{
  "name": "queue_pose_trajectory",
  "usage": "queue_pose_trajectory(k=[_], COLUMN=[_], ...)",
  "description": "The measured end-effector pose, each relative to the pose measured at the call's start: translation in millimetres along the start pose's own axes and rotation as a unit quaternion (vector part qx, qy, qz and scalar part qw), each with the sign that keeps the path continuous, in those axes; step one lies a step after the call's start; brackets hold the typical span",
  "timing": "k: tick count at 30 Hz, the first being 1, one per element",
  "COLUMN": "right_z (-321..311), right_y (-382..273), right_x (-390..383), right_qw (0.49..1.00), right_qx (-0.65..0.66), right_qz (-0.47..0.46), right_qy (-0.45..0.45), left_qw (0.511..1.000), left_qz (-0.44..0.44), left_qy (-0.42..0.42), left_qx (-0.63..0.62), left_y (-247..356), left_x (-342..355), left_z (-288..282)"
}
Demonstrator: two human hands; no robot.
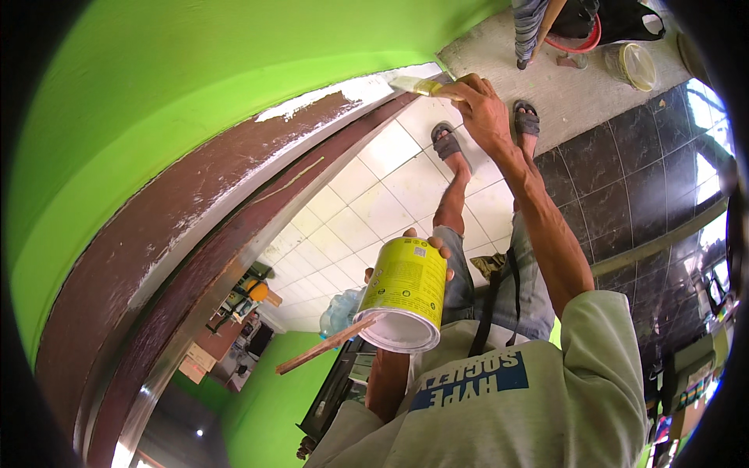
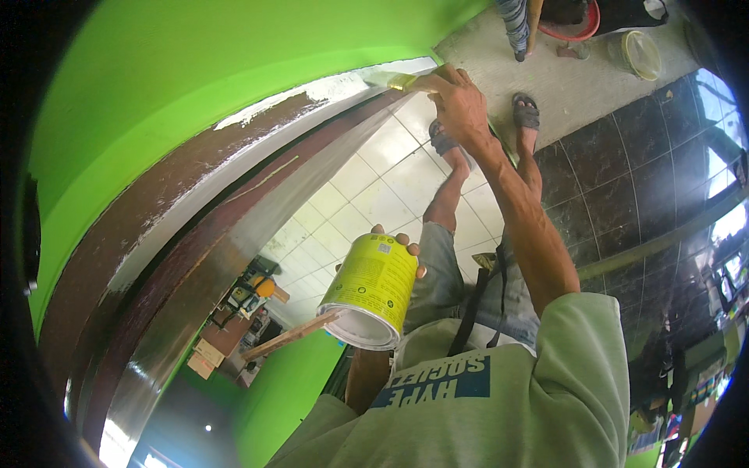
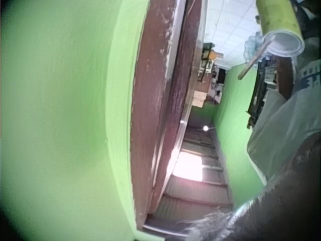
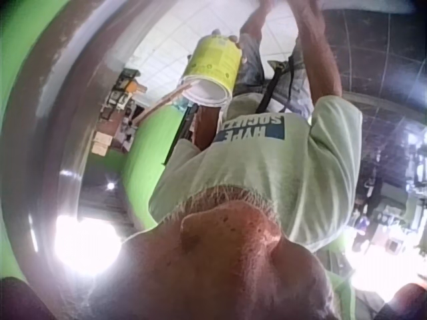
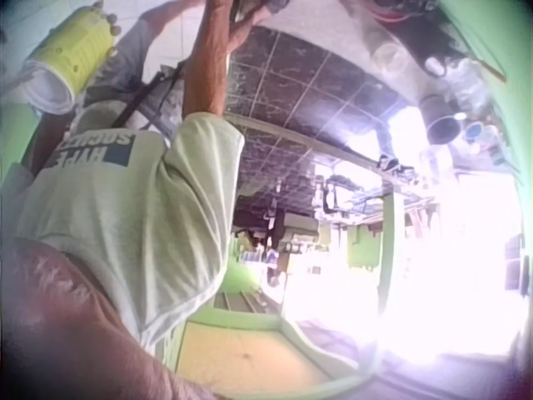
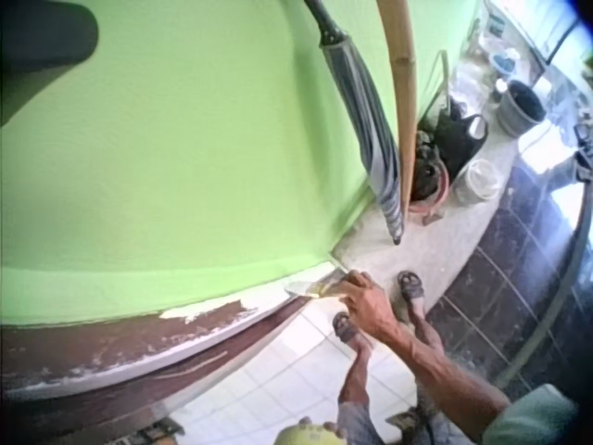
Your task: The person paints the door frame white using a paintbrush and a paint can. They repeatedly dip the brush into the can and apply paint to the frame edges.
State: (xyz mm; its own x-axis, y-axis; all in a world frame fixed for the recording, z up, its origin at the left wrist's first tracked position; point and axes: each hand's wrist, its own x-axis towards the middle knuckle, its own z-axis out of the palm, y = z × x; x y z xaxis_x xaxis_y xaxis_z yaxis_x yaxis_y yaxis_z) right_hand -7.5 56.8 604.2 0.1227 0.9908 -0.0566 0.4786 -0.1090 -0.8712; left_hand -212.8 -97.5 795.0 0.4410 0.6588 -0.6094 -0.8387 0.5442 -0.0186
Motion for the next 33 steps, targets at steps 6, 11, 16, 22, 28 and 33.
queue_pose_trajectory(k=[6, 11, 16, 22, 28, 33], right_z=[-13, -12, -49, -104, -132, -149], right_y=[-8, -15, -27, -27, -45, -67], right_x=[1, 6, -15, -57, -80, -85], right_qw=[0.999, 1.0, 0.986, 0.9, 0.866, 0.83], right_qx=[-0.016, 0.004, 0.068, 0.328, 0.381, 0.458], right_qz=[0.008, 0.005, 0.121, 0.274, 0.277, 0.287], right_qy=[-0.041, -0.017, -0.097, -0.089, -0.169, -0.138], left_qw=[1.0, 0.998, 0.999, 0.998, 0.999, 0.999], left_qz=[0.005, 0.032, 0.005, 0.009, 0.001, 0.011], left_qy=[0.017, 0.053, 0.038, 0.053, 0.007, 0.015], left_qx=[0.006, 0.033, -0.024, -0.026, -0.031, -0.041], left_y=[-3, -8, -5, -7, -7, -12], left_x=[3, 1, -10, -21, -29, -37], left_z=[8, 23, 41, 66, 75, 83])
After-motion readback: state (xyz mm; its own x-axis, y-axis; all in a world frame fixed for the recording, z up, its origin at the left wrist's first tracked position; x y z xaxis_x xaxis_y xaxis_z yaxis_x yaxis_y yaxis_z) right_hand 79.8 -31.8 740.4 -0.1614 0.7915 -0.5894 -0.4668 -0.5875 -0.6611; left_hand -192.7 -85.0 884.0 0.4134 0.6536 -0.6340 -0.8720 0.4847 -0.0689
